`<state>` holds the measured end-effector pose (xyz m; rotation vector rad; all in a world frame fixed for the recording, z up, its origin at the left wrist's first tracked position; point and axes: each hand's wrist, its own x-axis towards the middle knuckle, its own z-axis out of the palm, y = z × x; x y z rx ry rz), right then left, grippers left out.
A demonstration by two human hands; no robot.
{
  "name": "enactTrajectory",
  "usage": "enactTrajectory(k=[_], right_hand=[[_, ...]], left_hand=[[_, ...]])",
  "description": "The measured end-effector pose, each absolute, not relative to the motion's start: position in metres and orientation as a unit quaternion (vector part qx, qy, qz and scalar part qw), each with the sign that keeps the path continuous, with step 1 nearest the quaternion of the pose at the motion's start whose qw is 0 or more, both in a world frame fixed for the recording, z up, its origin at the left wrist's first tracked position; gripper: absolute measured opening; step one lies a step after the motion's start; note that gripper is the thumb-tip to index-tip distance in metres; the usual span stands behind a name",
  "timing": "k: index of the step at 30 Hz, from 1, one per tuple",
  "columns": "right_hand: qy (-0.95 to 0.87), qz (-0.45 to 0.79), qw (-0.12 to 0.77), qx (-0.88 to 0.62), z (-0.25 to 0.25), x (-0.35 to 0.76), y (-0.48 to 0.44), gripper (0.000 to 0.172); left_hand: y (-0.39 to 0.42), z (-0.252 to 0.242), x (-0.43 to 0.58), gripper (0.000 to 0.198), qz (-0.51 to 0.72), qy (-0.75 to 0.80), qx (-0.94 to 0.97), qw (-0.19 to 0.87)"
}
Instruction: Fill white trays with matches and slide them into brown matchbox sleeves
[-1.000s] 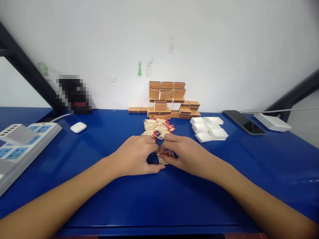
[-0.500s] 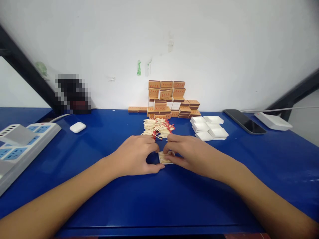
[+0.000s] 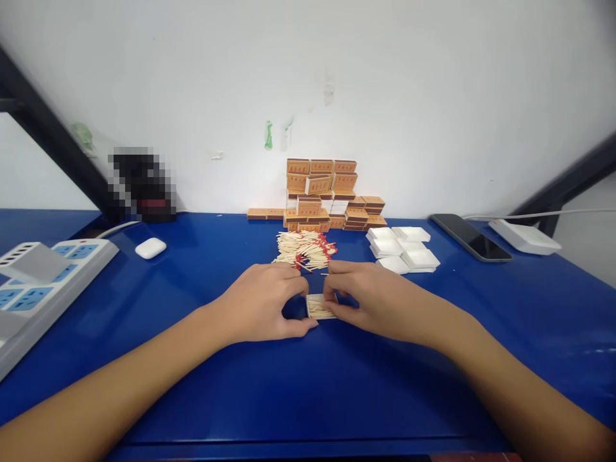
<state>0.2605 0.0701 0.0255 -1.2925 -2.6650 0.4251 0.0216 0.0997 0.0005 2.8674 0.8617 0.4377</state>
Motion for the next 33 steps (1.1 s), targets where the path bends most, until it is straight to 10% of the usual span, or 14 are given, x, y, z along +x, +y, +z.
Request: enactTrajectory(k=[33], right_hand=[[-0.886,0.15,0.079,-0.431,0.0249,0.2594,0.0708,0.009]], left_hand=[[0.1,-0.0005,0.0221,0.034,0.144,0.284,0.946,0.061]])
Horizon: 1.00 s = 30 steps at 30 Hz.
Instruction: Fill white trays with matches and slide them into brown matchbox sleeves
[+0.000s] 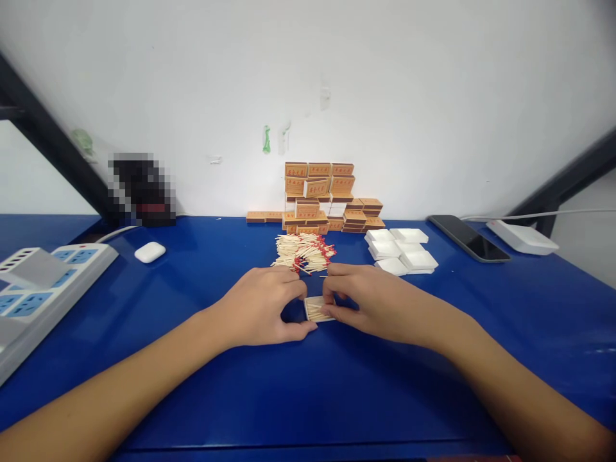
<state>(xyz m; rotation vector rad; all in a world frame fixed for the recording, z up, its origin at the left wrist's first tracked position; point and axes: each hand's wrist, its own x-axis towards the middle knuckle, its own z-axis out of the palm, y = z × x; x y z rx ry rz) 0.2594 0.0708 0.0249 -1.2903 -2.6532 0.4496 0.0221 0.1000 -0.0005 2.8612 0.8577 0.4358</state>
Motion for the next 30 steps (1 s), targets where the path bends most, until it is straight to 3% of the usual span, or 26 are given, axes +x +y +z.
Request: enactTrajectory(k=[17,30], right_hand=[[-0.875,0.217,0.062,-0.429,0.0297,0.2643,0.0726,0.013],[-0.882,0.192,0.076,-0.425,0.0234,0.2594,0.0706,0.01]], left_hand=[[0.0997,-0.0006,0.0206,0.033,0.138,0.283,0.947,0.061],[0.1004,0.0001,0.0208,0.033,0.147,0.276,0.949,0.046]])
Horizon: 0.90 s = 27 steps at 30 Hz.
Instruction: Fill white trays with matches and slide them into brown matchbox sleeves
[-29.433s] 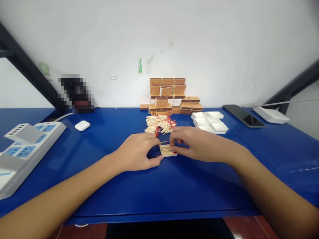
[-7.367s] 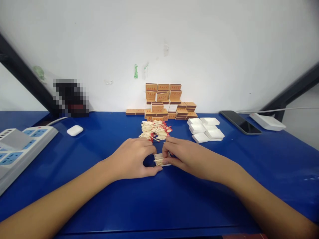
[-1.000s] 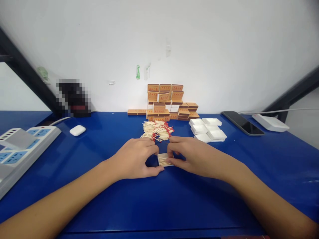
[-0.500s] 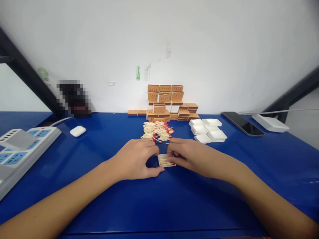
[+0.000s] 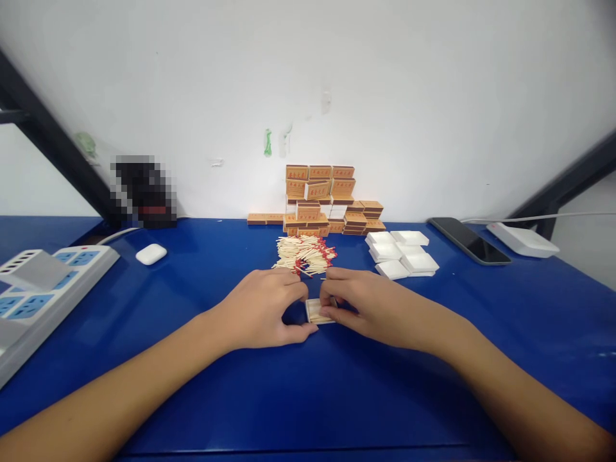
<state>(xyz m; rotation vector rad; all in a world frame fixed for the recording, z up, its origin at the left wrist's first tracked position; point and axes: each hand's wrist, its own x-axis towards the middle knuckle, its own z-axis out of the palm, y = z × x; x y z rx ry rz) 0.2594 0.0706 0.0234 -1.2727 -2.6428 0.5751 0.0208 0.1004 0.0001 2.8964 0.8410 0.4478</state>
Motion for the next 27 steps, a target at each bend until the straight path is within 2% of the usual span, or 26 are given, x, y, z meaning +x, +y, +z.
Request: enactTrajectory(k=[6,10,13,16,21,27], right_hand=[[-0.884,0.175,0.089,-0.423,0.021,0.256,0.071,0.011],[-0.878,0.145,0.141,-0.435,0.021,0.264,0.081,0.015],[-0.863,0.101,0.179,-0.462,0.014,0.272,0.095,0.009],[-0.86,0.088,0.189,-0.465,0.004,0.278,0.105,0.017],[-0.864,0.128,0.184,-0.451,0.008,0.284,0.107,0.01],[-0.861,0.167,0.1,-0.47,0.017,0.293,0.105,0.014]], left_hand=[[0.1,-0.001,0.022,0.034,0.145,0.281,0.948,0.041],[0.1,0.0,0.022,0.032,0.138,0.285,0.947,0.052],[0.099,0.0,0.022,0.032,0.133,0.289,0.946,0.058],[0.098,0.001,0.022,0.033,0.132,0.287,0.947,0.056],[0.098,0.002,0.022,0.033,0.127,0.288,0.947,0.059],[0.098,0.001,0.021,0.033,0.127,0.287,0.948,0.061]])
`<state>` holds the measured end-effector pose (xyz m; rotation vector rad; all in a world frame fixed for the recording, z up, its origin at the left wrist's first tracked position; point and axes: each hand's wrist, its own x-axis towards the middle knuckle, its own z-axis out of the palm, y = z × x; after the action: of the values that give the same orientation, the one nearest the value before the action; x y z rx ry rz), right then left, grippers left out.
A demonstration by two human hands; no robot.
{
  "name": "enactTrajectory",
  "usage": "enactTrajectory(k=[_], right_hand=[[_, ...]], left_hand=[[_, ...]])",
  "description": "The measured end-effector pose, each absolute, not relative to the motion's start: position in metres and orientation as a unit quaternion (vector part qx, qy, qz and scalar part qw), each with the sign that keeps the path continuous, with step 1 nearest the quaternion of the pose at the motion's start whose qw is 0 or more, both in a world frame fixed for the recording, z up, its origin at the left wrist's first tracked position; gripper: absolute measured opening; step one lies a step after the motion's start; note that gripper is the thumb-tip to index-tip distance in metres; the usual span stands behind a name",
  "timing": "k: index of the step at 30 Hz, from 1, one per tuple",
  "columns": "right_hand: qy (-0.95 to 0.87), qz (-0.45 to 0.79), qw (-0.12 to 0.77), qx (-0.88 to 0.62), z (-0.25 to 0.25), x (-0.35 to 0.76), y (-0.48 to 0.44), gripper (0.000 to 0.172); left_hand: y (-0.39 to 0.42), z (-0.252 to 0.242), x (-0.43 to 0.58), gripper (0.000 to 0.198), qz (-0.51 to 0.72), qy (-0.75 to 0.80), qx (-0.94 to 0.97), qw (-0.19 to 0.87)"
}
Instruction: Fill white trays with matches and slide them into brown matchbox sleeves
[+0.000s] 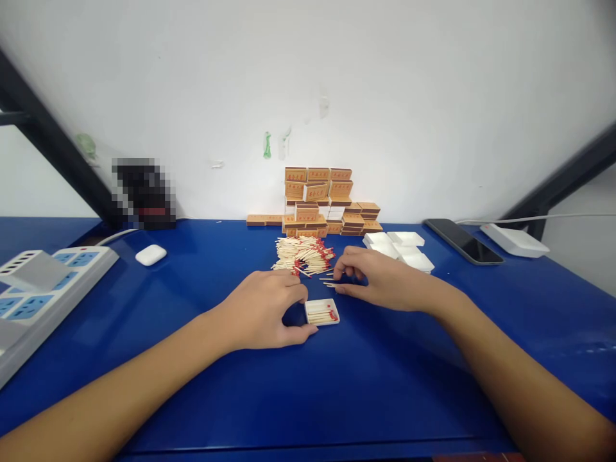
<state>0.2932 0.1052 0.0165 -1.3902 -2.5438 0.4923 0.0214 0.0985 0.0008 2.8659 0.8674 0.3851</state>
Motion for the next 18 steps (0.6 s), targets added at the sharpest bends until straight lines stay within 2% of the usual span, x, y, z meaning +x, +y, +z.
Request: enactTrajectory(k=[11,18], right_hand=[[-0.842,0.187,0.06,-0.502,0.016,0.29,0.101,0.02],[-0.848,0.253,0.104,-0.453,0.03,0.275,0.082,0.023]], left_hand=[[0.098,0.001,0.022,0.033,0.119,0.29,0.947,0.063],[0.098,0.001,0.022,0.032,0.128,0.286,0.948,0.062]])
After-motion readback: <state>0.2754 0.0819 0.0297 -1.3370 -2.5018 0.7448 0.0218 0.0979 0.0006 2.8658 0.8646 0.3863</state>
